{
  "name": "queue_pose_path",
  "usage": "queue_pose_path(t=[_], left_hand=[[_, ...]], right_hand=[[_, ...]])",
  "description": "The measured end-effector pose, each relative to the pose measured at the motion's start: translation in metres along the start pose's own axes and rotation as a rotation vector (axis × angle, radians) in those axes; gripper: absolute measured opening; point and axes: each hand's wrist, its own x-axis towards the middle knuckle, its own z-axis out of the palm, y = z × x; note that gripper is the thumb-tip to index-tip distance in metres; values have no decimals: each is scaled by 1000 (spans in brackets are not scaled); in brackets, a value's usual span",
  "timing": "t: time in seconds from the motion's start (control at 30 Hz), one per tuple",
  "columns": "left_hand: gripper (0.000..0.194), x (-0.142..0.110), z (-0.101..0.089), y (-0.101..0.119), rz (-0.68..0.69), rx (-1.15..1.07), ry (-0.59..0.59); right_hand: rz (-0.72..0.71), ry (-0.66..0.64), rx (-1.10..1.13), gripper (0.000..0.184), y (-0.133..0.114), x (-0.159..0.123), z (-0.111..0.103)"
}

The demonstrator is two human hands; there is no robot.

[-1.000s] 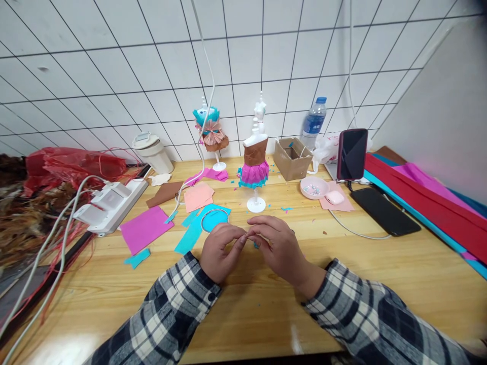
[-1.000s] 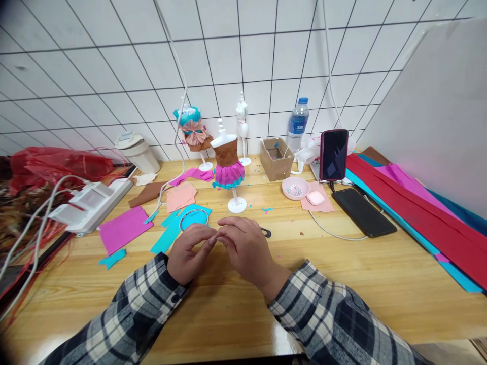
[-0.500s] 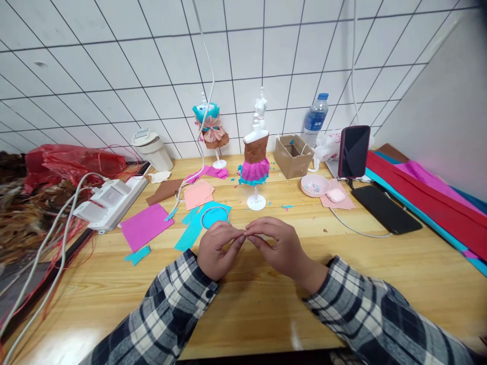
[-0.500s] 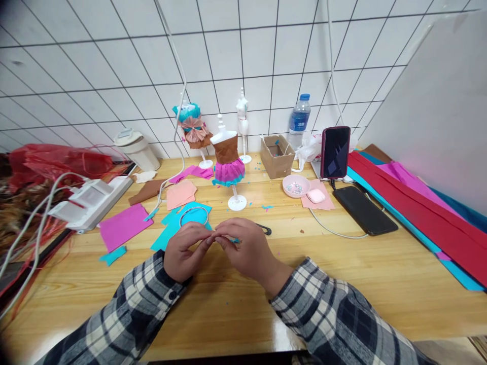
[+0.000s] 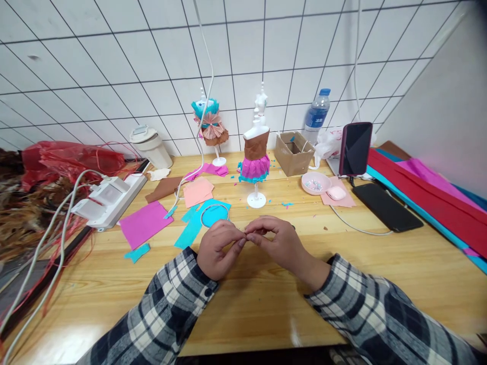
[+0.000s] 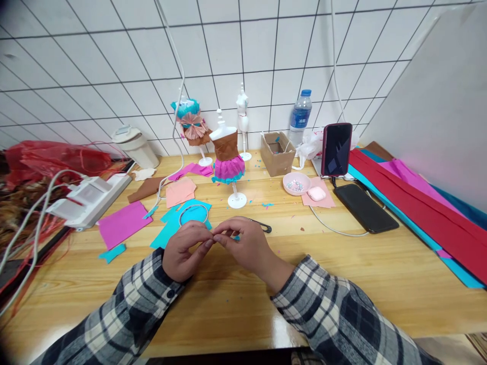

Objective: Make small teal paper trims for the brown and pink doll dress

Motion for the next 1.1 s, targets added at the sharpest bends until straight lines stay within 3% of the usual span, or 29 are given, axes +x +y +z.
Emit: queue_pose_path(t=[0.13, 0.43, 0.6, 0.77, 0.9, 1.1], left_hand=[[13, 0, 2, -1, -3, 12, -32], [17, -2, 6, -3, -166, 70, -3], [14, 0, 6, -3, -78, 49, -28], [12, -1, 8, -5, -17, 76, -48], [11, -3, 10, -9, -22, 92, -71], [12, -4, 13, -8, -69, 97, -94]], right_hand=[[-5, -7, -31, 3, 2, 0, 0], [-190, 32, -203, 6, 2, -5, 2], [-144, 103, -145, 13, 8, -2, 0], [-106, 73, -150, 9, 12, -1, -2], [-155, 50, -226, 2, 8, -1, -5], [-257, -65, -372, 13, 7, -3, -1]])
